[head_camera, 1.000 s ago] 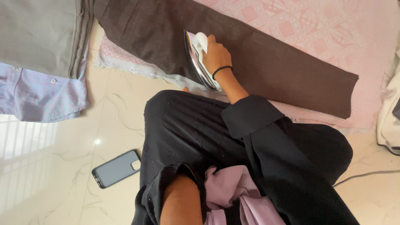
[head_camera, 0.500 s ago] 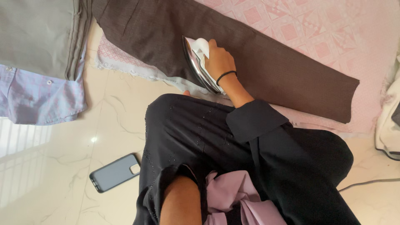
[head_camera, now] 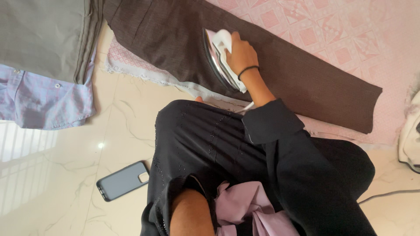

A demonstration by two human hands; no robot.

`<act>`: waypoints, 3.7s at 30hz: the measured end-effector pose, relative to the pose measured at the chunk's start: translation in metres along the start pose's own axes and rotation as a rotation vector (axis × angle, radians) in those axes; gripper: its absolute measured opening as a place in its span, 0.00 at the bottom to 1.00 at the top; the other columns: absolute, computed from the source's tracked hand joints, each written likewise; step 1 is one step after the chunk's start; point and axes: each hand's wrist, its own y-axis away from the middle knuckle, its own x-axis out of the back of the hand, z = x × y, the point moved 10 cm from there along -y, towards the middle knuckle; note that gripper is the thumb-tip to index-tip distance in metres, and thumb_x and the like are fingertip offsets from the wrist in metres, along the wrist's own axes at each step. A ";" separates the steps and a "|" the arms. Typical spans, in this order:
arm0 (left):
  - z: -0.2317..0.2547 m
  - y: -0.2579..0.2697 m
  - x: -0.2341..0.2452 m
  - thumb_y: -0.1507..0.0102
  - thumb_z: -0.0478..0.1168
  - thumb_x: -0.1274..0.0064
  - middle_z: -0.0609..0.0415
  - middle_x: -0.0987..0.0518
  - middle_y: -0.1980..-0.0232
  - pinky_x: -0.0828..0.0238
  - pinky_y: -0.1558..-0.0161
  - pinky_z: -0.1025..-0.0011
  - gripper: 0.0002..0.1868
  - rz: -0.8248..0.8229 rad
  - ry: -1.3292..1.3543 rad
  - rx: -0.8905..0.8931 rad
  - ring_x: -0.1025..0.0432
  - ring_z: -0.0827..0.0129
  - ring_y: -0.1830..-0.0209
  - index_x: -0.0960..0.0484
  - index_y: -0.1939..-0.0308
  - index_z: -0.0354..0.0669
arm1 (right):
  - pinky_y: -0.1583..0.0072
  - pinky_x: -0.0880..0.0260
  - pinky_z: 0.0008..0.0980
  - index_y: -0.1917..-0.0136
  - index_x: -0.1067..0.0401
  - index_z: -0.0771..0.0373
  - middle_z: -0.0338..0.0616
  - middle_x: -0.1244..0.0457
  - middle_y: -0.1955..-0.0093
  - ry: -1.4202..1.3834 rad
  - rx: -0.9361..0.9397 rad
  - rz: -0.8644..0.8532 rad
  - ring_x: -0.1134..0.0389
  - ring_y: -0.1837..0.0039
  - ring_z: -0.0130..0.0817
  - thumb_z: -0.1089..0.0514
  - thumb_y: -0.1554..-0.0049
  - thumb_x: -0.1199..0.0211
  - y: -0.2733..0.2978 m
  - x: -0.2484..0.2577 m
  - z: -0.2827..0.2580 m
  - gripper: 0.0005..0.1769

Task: The person irons a pair of brown trousers laid out on a pink patterned cloth on the floor. They use a white electric iron to smooth the fabric, moving it back and forth along the length of the trousers while occasionally adjusting the fabric with their left hand.

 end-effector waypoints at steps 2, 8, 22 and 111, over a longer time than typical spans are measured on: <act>-0.001 -0.005 0.000 0.24 0.50 0.50 0.51 0.22 0.35 0.38 0.30 0.64 0.17 0.011 0.016 -0.005 0.33 0.61 0.33 0.21 0.38 0.44 | 0.53 0.30 0.58 0.44 0.37 0.65 0.65 0.31 0.58 -0.003 -0.018 -0.055 0.29 0.54 0.65 0.54 0.41 0.37 0.036 0.009 0.002 0.17; -0.009 0.002 0.009 0.24 0.50 0.50 0.51 0.22 0.35 0.38 0.30 0.64 0.16 0.040 0.020 0.007 0.33 0.61 0.33 0.21 0.38 0.44 | 0.55 0.29 0.58 0.46 0.35 0.65 0.64 0.32 0.60 0.067 -0.121 -0.119 0.29 0.56 0.63 0.54 0.39 0.39 0.105 0.026 0.017 0.14; 0.046 0.049 -0.051 0.24 0.49 0.50 0.51 0.22 0.35 0.37 0.29 0.64 0.15 -0.211 -0.060 -0.070 0.34 0.59 0.33 0.20 0.39 0.46 | 0.50 0.28 0.56 0.43 0.35 0.65 0.64 0.31 0.54 0.118 -0.168 0.174 0.28 0.49 0.63 0.56 0.41 0.34 -0.019 0.027 0.100 0.17; -0.126 0.353 -0.236 0.32 0.52 0.47 0.47 0.24 0.65 0.35 0.56 0.64 0.17 -1.512 -0.034 0.298 0.27 0.59 0.61 0.24 0.62 0.40 | 0.66 0.24 0.42 0.42 0.45 0.71 0.62 0.32 0.54 -0.675 -0.819 0.349 0.24 0.67 0.45 0.62 0.43 0.37 0.124 0.101 0.350 0.22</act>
